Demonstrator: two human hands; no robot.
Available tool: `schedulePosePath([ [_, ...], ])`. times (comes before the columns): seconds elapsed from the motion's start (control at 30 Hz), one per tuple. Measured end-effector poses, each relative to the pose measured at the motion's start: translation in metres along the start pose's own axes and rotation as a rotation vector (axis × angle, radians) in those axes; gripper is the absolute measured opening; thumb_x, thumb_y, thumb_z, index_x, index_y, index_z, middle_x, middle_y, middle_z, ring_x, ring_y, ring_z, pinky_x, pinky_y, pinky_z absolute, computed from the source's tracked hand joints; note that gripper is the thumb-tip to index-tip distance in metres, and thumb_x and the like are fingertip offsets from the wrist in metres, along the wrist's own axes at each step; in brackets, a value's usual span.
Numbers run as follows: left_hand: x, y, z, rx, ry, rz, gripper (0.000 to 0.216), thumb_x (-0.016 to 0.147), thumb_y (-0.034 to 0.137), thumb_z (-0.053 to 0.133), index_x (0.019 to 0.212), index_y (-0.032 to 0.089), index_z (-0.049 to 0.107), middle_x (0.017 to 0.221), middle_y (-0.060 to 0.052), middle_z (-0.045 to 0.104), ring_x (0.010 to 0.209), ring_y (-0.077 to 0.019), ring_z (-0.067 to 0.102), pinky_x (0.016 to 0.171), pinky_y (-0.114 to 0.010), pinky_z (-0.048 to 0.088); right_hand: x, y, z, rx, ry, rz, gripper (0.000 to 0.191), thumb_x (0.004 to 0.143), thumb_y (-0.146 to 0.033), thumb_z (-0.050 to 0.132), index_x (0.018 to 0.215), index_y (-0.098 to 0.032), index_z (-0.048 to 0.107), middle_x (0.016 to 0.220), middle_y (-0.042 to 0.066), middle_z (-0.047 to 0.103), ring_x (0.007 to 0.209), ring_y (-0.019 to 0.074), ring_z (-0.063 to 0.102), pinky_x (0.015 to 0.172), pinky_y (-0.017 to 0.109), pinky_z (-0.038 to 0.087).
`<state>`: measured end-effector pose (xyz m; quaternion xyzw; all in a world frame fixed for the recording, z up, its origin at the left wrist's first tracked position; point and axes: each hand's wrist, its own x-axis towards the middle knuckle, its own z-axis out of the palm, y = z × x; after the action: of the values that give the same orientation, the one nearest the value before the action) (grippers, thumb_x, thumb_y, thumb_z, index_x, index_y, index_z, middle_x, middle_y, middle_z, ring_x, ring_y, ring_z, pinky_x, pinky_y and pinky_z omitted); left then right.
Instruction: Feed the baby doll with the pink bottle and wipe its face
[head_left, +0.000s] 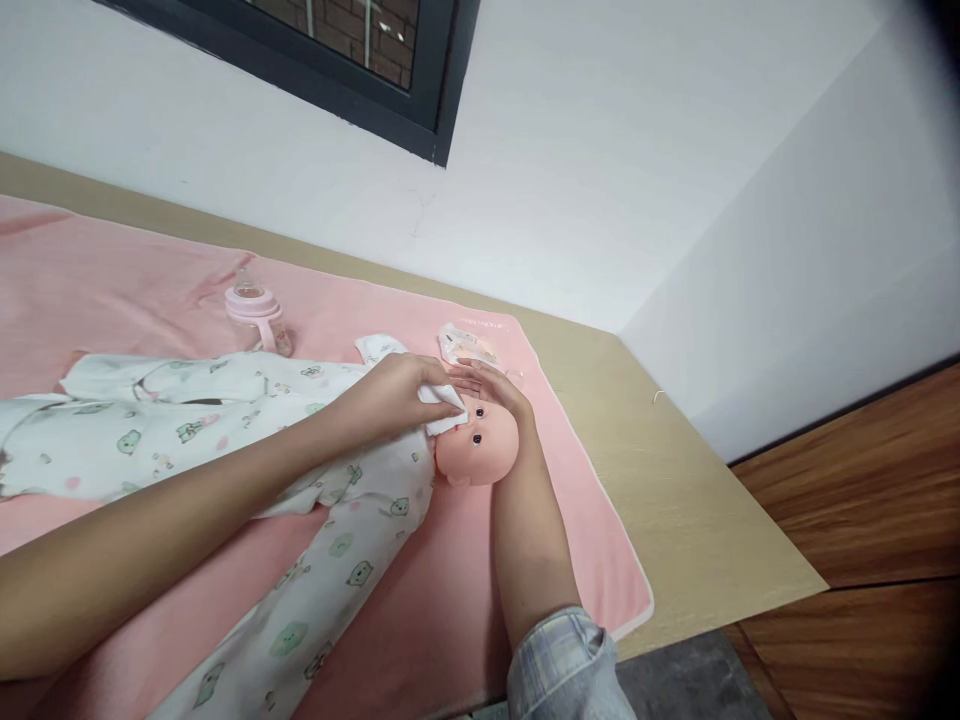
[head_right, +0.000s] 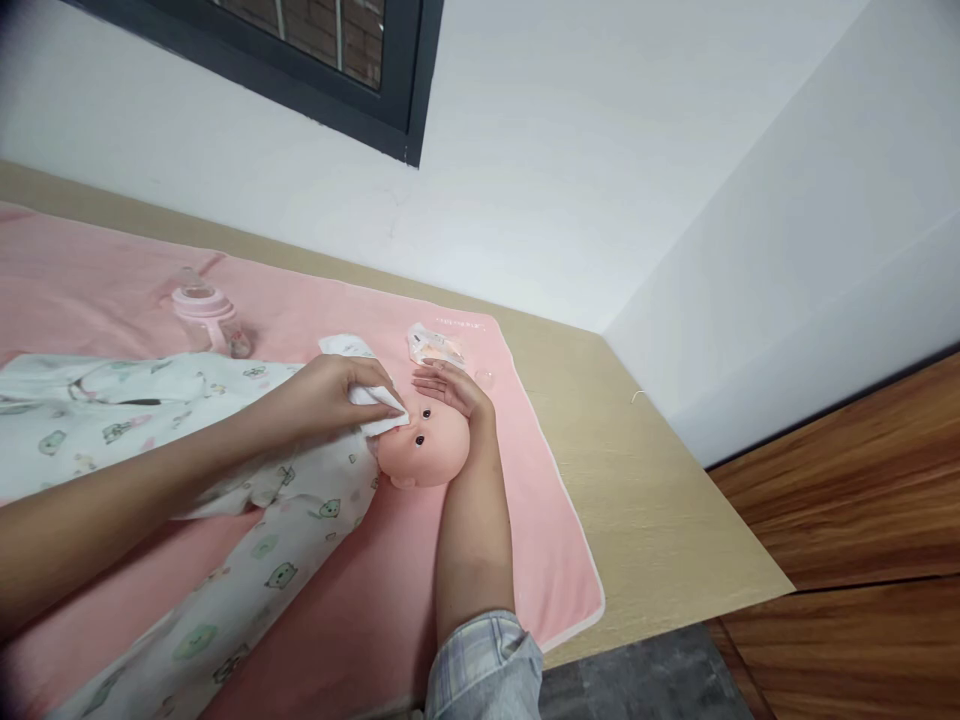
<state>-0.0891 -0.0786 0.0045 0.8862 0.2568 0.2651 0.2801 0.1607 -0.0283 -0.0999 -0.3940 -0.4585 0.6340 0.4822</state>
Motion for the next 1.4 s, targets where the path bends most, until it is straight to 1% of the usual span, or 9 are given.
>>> schedulePosePath([
  [0.2, 0.0, 0.002, 0.002, 0.018, -0.017, 0.025, 0.017, 0.08, 0.026, 0.061, 0.086, 0.023, 0.076, 0.087, 0.001, 0.07, 0.084, -0.019, 0.062, 0.075, -0.026, 0.042, 0.004, 0.002, -0.002, 0.005, 0.001, -0.001, 0.028, 0.084, -0.036, 0.064, 0.109, -0.023, 0.061, 0.113, 0.005, 0.07, 0.108, 0.0206, 0.065, 0.108, 0.043, 0.045],
  [0.5, -0.001, 0.006, -0.005, -0.027, -0.043, 0.02, 0.013, 0.079, 0.029, 0.064, 0.084, 0.023, 0.074, 0.087, 0.002, 0.069, 0.083, -0.0191, 0.063, 0.073, -0.025, 0.044, 0.002, 0.003, -0.005, 0.008, -0.036, -0.019, 0.03, 0.084, -0.038, 0.063, 0.111, -0.023, 0.061, 0.113, 0.005, 0.07, 0.109, 0.0218, 0.065, 0.108, 0.045, 0.045],
  [0.6, 0.0, 0.003, -0.011, -0.185, -0.083, -0.05, 0.016, 0.078, 0.034, 0.068, 0.087, 0.021, 0.073, 0.089, 0.001, 0.071, 0.086, -0.0208, 0.065, 0.072, -0.025, 0.047, 0.004, 0.004, -0.006, 0.02, -0.039, -0.025, 0.031, 0.083, -0.038, 0.063, 0.11, -0.023, 0.061, 0.114, 0.005, 0.07, 0.109, 0.0224, 0.065, 0.108, 0.045, 0.045],
  [0.7, 0.0, 0.002, -0.014, -0.486, -0.166, -0.156, 0.018, 0.078, 0.035, 0.071, 0.087, 0.019, 0.07, 0.095, -0.001, 0.071, 0.09, -0.0232, 0.067, 0.072, -0.026, 0.051, 0.004, 0.002, -0.005, 0.024, -0.026, -0.007, 0.031, 0.083, -0.036, 0.064, 0.111, -0.022, 0.061, 0.113, 0.005, 0.07, 0.11, 0.022, 0.064, 0.108, 0.044, 0.045],
  [0.83, -0.001, 0.006, -0.013, -0.954, -0.268, -0.219, 0.014, 0.077, 0.025, 0.074, 0.077, 0.017, 0.063, 0.102, -0.005, 0.07, 0.096, -0.0249, 0.067, 0.078, -0.03, 0.055, -0.001, -0.004, 0.003, 0.019, -0.021, 0.002, 0.03, 0.082, -0.036, 0.065, 0.109, -0.022, 0.061, 0.11, 0.005, 0.07, 0.11, 0.0221, 0.064, 0.106, 0.044, 0.047],
  [0.97, -0.003, 0.01, -0.012, -1.147, -0.326, -0.265, 0.016, 0.075, 0.014, 0.073, 0.073, 0.016, 0.057, 0.097, -0.007, 0.07, 0.092, -0.0241, 0.068, 0.077, -0.03, 0.054, -0.006, -0.009, 0.009, 0.008, -0.002, 0.016, 0.03, 0.081, -0.037, 0.065, 0.107, -0.024, 0.06, 0.109, 0.005, 0.071, 0.111, 0.0229, 0.064, 0.104, 0.045, 0.048],
  [1.2, -0.003, 0.01, -0.013, -1.151, -0.412, -0.255, 0.023, 0.079, 0.013, 0.069, 0.067, 0.016, 0.049, 0.095, -0.008, 0.069, 0.089, -0.0241, 0.068, 0.079, -0.032, 0.053, -0.002, -0.005, 0.004, 0.008, -0.002, 0.042, 0.032, 0.083, -0.036, 0.061, 0.112, -0.024, 0.057, 0.11, 0.005, 0.07, 0.11, 0.023, 0.064, 0.103, 0.047, 0.048],
  [1.33, -0.002, 0.007, -0.015, -0.942, -0.362, -0.238, 0.023, 0.081, 0.023, 0.072, 0.071, 0.016, 0.053, 0.098, -0.005, 0.07, 0.095, -0.0227, 0.067, 0.078, -0.028, 0.052, 0.002, -0.001, -0.002, 0.013, -0.036, 0.016, 0.031, 0.083, -0.037, 0.062, 0.111, -0.023, 0.057, 0.113, 0.005, 0.07, 0.109, 0.0218, 0.065, 0.106, 0.045, 0.047],
  [1.4, -0.001, 0.003, -0.017, -0.798, -0.308, -0.18, 0.022, 0.078, 0.026, 0.077, 0.074, 0.017, 0.057, 0.1, -0.003, 0.07, 0.1, -0.0222, 0.066, 0.08, -0.026, 0.051, 0.002, -0.001, -0.003, 0.012, -0.049, 0.005, 0.031, 0.084, -0.037, 0.062, 0.111, -0.023, 0.057, 0.113, 0.005, 0.07, 0.11, 0.0216, 0.064, 0.107, 0.045, 0.046],
])
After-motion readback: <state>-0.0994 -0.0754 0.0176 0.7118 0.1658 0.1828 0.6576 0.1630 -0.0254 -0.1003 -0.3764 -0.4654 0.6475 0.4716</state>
